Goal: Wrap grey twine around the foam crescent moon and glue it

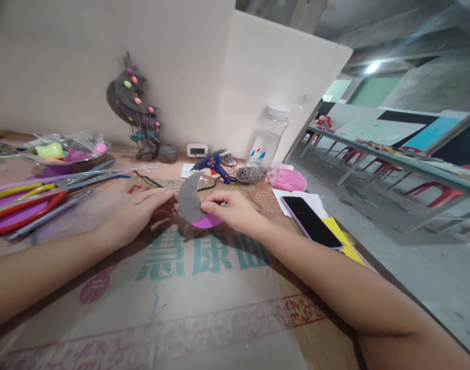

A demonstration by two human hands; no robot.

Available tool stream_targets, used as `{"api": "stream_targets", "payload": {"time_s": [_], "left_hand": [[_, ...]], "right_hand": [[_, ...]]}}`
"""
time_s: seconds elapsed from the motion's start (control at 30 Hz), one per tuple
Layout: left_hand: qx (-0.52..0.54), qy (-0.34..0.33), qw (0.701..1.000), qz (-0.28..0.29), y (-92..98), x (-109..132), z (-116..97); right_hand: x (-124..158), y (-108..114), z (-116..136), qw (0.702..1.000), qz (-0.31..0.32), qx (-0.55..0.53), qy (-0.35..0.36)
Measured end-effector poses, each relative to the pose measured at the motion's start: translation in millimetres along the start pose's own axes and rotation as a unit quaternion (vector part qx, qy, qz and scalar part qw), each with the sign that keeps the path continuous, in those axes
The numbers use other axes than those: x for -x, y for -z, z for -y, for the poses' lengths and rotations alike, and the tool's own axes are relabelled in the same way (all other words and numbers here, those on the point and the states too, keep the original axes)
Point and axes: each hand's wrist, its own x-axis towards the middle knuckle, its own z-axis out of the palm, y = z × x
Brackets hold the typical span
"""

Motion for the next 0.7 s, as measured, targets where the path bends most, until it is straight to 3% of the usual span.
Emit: {"api": "stream_targets", "payload": {"time_s": [0.2,0.4,0.5,0.6,0.7], "left_hand": [[-0.072,-0.002,0.992,0.104,-0.1,0.6,1.7],[-0.047,0.030,0.988,0.145,0.3,0.1,3.2],[-0.045,0.024,0.986,0.162,1.0,-1.7,2.4],[-0.035,0.026,0.985,0.164,1.2,-2.1,0.7],[-0.027,0.038,0.985,0.167,1.0,-1.7,0.5]], "right_hand": [[-3.2,14.2,1.2,0.993,0.115,0.021,0.036],[-29.8,20.1,-4.7,0.996,-0.017,0.091,-0.002],[-49.0,9.5,-11.7,0.988,0.035,0.142,0.040],[-65.5,-8.8,-14.8,0.965,0.110,0.183,0.154],[-78.1,-29.6,-15.6,0.948,0.122,0.228,0.187]]}}
